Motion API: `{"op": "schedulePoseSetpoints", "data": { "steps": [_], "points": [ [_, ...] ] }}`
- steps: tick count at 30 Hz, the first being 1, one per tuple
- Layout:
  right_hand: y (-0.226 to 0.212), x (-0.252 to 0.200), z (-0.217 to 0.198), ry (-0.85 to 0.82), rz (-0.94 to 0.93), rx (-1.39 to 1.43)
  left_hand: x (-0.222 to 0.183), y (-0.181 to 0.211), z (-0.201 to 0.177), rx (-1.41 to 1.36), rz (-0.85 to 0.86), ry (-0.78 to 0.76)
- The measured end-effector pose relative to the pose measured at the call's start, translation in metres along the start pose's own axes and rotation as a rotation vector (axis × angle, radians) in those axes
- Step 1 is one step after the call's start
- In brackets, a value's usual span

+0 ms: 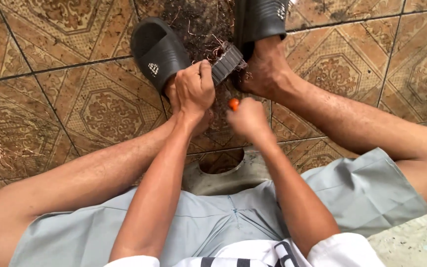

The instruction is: Extracting copper wire from a motor stator using scissors while sitting on the floor.

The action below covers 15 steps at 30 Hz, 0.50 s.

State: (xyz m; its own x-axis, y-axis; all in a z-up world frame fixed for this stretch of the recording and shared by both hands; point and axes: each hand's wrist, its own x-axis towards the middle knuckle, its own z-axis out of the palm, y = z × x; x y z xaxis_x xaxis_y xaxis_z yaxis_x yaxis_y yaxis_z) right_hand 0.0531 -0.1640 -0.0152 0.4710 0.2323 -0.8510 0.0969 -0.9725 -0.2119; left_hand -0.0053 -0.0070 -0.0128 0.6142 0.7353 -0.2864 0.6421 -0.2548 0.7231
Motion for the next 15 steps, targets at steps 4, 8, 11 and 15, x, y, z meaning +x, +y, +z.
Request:
{"op": "schedulePoseSetpoints", "data": {
  "steps": [4,8,11,15],
  "points": [
    [0.04,0.012,-0.001,-0.189,0.037,0.811,0.002,0.011,-0.007,-0.027,0.019,0.013],
    [0.047,0.0,0.006,-0.602,0.157,1.645,0.009,-0.005,0.001,-0.067,0.051,0.016],
    [0.053,0.007,0.017,-0.79,0.081,1.736,0.009,-0.013,0.006,-0.102,0.074,-0.008],
    [0.046,0.001,0.005,-0.563,0.074,1.442,0.005,-0.007,0.001,-0.093,0.036,-0.02]
  ]
}}
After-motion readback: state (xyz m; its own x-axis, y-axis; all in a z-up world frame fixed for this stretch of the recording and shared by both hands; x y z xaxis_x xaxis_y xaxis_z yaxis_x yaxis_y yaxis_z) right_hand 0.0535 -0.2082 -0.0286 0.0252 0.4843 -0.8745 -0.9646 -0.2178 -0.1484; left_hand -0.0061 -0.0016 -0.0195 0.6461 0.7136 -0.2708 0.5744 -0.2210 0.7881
